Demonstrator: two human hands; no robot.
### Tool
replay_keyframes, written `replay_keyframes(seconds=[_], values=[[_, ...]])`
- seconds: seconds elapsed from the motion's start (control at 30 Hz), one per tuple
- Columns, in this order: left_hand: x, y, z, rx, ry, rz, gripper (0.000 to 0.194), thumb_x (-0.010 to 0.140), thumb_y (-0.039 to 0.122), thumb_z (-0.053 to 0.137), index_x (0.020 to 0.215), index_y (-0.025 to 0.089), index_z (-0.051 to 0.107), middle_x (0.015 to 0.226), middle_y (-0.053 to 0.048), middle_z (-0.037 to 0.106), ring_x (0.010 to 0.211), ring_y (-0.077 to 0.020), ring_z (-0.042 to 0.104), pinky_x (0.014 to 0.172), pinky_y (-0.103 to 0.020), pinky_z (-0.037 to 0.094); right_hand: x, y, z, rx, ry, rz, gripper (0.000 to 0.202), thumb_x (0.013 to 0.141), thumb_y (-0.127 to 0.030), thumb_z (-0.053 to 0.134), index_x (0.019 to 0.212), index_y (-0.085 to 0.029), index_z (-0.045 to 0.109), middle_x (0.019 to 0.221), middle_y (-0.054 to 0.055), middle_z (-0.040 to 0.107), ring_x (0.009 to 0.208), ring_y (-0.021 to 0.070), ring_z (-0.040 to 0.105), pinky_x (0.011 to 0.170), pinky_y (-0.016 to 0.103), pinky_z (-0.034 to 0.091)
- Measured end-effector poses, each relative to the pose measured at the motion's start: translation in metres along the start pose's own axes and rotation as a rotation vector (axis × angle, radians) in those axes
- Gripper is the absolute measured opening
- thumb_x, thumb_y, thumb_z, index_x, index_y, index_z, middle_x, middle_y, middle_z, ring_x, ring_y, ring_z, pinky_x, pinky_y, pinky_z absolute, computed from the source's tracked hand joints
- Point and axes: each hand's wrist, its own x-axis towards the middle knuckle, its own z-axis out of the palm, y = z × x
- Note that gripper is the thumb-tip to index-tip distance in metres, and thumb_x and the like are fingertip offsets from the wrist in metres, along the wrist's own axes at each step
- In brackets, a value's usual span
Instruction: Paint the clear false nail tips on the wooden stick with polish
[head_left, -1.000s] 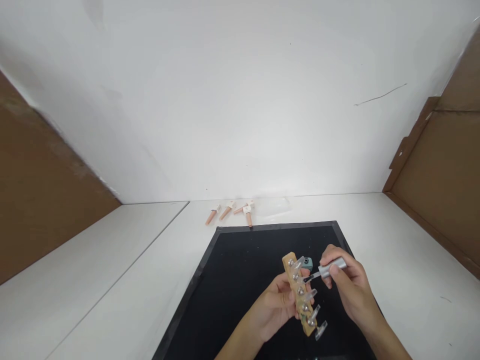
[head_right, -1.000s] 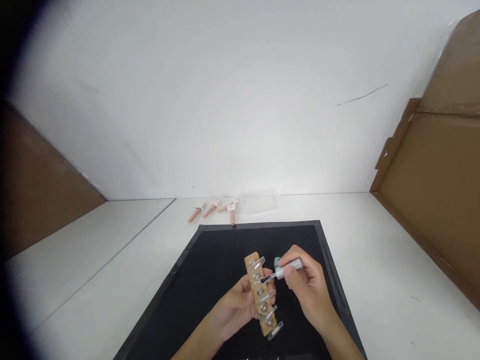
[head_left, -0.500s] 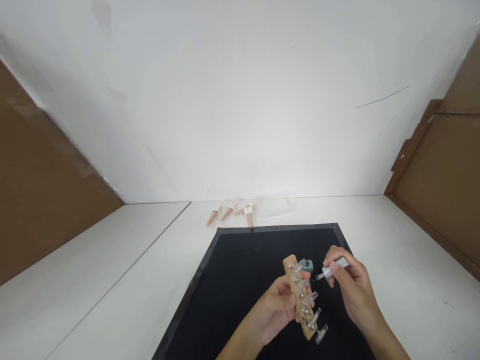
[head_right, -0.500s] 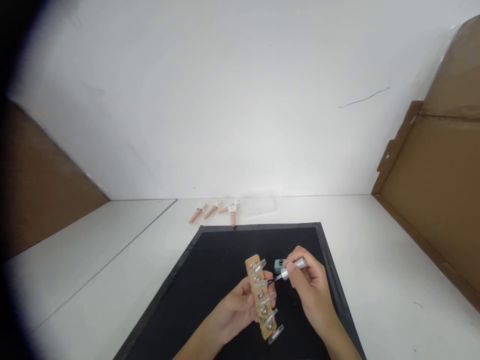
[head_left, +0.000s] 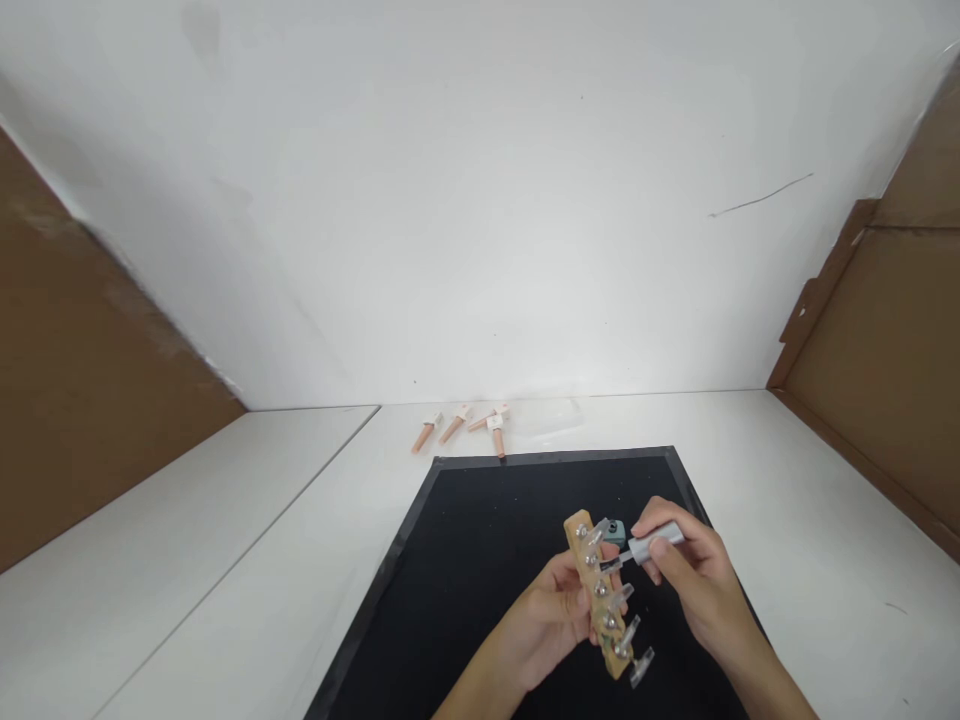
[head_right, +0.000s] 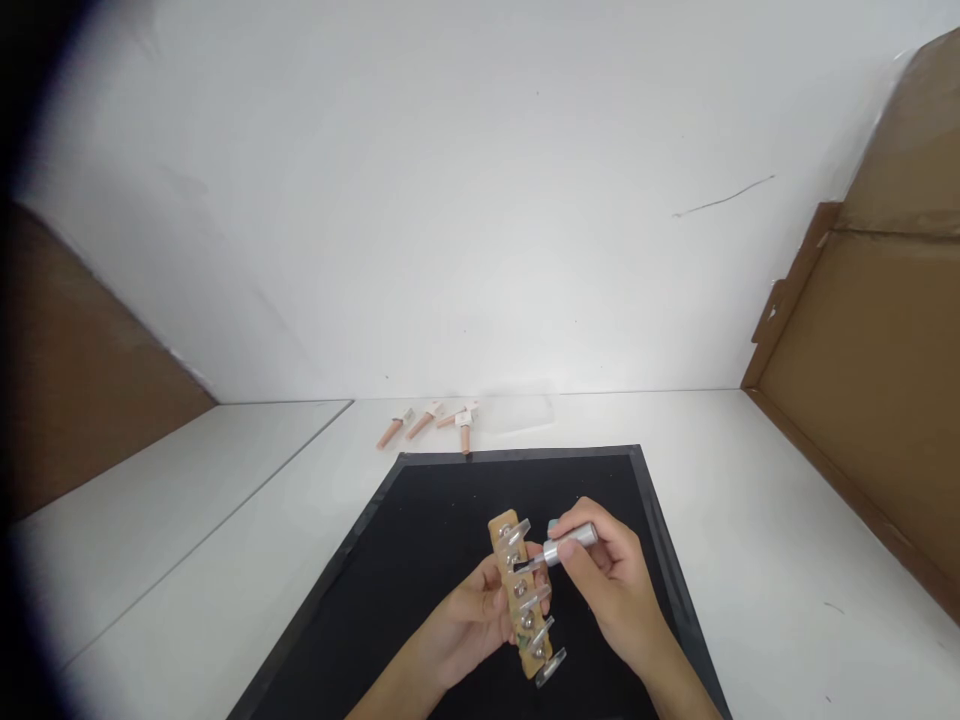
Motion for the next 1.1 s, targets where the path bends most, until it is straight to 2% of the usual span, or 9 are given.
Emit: replay_keyframes(seconds=[0.2,0.43,0.57,0.77,0.97,1.1], values=[[-0.001,0.000,-0.004,0.002,0.002,-0.006,0.039,0.053,0.023,0.080,0.091,0.019,0.070,0.074,-0.001,0.066,0.066,-0.0120,0.063,0.044,-0.016,0.036,-0.001,0.004,0.001,0.046,0.080,0.010,0.021,0.086,-0.037,0.057,0.074,-0.021,0.062,0.067,-0.002,0.046,0.048,0.0087,0.039,0.047,0.022,0.032],[-0.002,0.002,0.001,-0.011,0.037,-0.012,0.037,0.050,0.024,0.081,0.086,0.020,0.072,0.071,0.000,0.067,0.063,-0.0108,0.063,0.046,-0.017,0.038,0.001,0.003,0.000,0.119,-0.016,0.006,0.015,0.084,-0.037,0.060,0.085,-0.024,0.068,0.073,-0.001,0.048,0.049,0.0071,0.041,0.045,0.021,0.032],[-0.003,0.004,0.002,-0.031,0.074,-0.014,0.039,0.049,0.024,0.082,0.086,0.021,0.072,0.071,0.001,0.068,0.065,-0.0118,0.064,0.048,-0.018,0.038,0.002,-0.002,0.001,0.194,-0.024,0.023,0.016,0.080,-0.038,0.065,0.083,-0.023,0.070,0.070,-0.001,0.047,0.047,0.0067,0.041,0.043,0.021,0.032],[-0.004,0.005,0.002,-0.035,0.069,-0.015,0.038,0.050,0.024,0.082,0.087,0.021,0.072,0.071,0.001,0.068,0.066,-0.0116,0.064,0.049,-0.019,0.038,0.004,-0.007,0.002,0.280,-0.043,0.059,0.017,0.075,-0.040,0.070,0.083,-0.025,0.074,0.068,-0.003,0.043,0.046,0.0056,0.041,0.042,0.021,0.030],[-0.005,0.007,0.003,-0.047,0.083,-0.014,0.038,0.049,0.024,0.082,0.085,0.022,0.072,0.072,0.001,0.069,0.067,-0.0122,0.064,0.053,-0.020,0.039,0.001,-0.005,0.003,0.375,-0.127,0.091,0.014,0.080,-0.038,0.066,0.089,-0.030,0.071,0.054,-0.005,0.042,0.043,0.0059,0.035,0.043,0.020,0.028],[-0.006,0.011,0.006,-0.046,0.089,-0.022,0.039,0.048,0.026,0.083,0.085,0.022,0.072,0.072,0.000,0.069,0.065,-0.0118,0.063,0.052,-0.020,0.037,0.001,-0.006,0.004,0.414,-0.189,0.087,0.013,0.082,-0.037,0.063,0.089,-0.029,0.070,0.057,-0.004,0.045,0.045,0.0071,0.038,0.045,0.021,0.030]])
